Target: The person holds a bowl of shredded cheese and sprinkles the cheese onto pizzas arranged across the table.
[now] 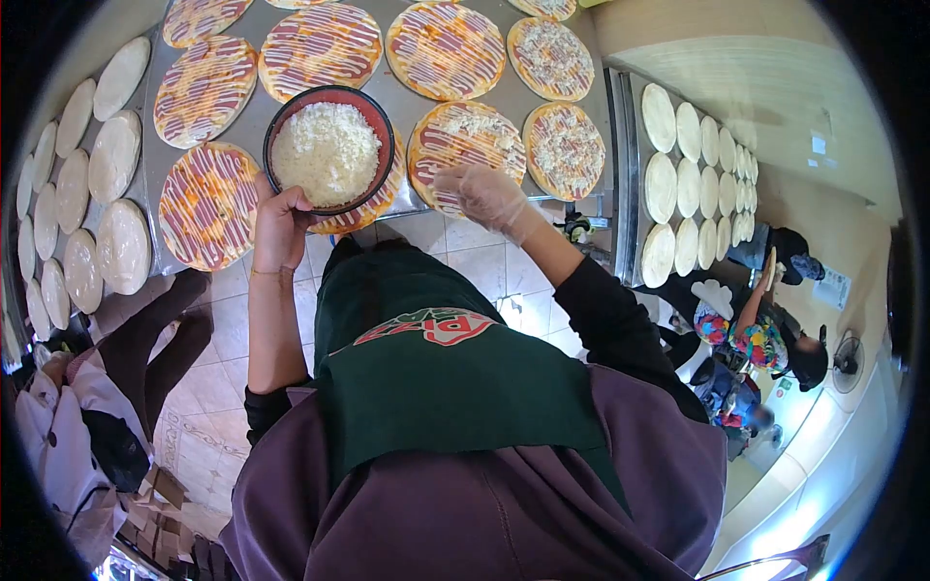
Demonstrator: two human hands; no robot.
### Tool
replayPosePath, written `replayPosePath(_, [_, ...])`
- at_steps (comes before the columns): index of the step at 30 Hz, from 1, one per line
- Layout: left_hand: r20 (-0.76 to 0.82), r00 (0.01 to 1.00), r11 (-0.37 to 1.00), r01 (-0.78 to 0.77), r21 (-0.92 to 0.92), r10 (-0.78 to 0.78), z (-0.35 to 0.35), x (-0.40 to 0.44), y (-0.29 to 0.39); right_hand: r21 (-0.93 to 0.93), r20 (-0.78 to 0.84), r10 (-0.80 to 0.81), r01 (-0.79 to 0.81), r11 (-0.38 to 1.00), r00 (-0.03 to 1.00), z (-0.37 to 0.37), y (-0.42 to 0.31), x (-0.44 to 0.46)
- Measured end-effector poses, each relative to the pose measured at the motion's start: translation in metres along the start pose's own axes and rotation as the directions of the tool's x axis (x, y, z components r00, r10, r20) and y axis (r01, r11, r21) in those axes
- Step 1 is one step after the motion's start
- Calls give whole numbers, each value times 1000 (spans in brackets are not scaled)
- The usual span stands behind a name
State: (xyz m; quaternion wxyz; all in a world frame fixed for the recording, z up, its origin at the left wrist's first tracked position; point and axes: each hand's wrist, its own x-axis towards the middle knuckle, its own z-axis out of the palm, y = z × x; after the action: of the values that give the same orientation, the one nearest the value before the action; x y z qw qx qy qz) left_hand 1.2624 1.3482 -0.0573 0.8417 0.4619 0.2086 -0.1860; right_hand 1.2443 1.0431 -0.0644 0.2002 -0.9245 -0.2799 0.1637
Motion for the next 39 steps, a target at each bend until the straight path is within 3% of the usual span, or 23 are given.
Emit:
replayPosePath(3, [-12,1000,1000,0,1,0,8,-2,-1,55,-90,78,-73,996,993,7,-2,-9])
replayPosePath(5, [-4,1000,999,3,39,-3,9,-3,-3,213,-132,202,-171,962,970,6,-9,-7])
replayPosePath(12, [-7,999,995,50,84,-49,9,-4,-15,293,-213,331,-264,919,919,4,-12,22])
replayPosePath(15, [-21,1000,1000,10,22,-10,14,-8,-15,245,-276,329,-265,933,903,2,-5,30])
replayPosePath(18, [-35,999,998,4,63,-1,11,-10,-15,230,-382,250,-170,958,890,6,3,34])
replayPosePath(27, [-62,998,1000,-9,-10,8,16,-12,-13,55,-265,223,-216,975,938,-3,-2,21])
replayPosePath(29, [-55,998,999,-33,-12,32,11,-8,-12,1,-344,269,-286,958,899,-5,5,20])
replayPosePath(33, [-74,997,999,-37,18,38,11,-3,-10,-116,-354,360,-422,899,863,5,21,18])
replayPosePath(35, [-65,996,998,-65,-3,64,9,2,-10,-186,-195,414,-448,874,889,13,25,23])
replayPosePath(39, [-71,995,998,-68,-10,67,17,6,-7,-225,-187,400,-436,871,897,31,25,31])
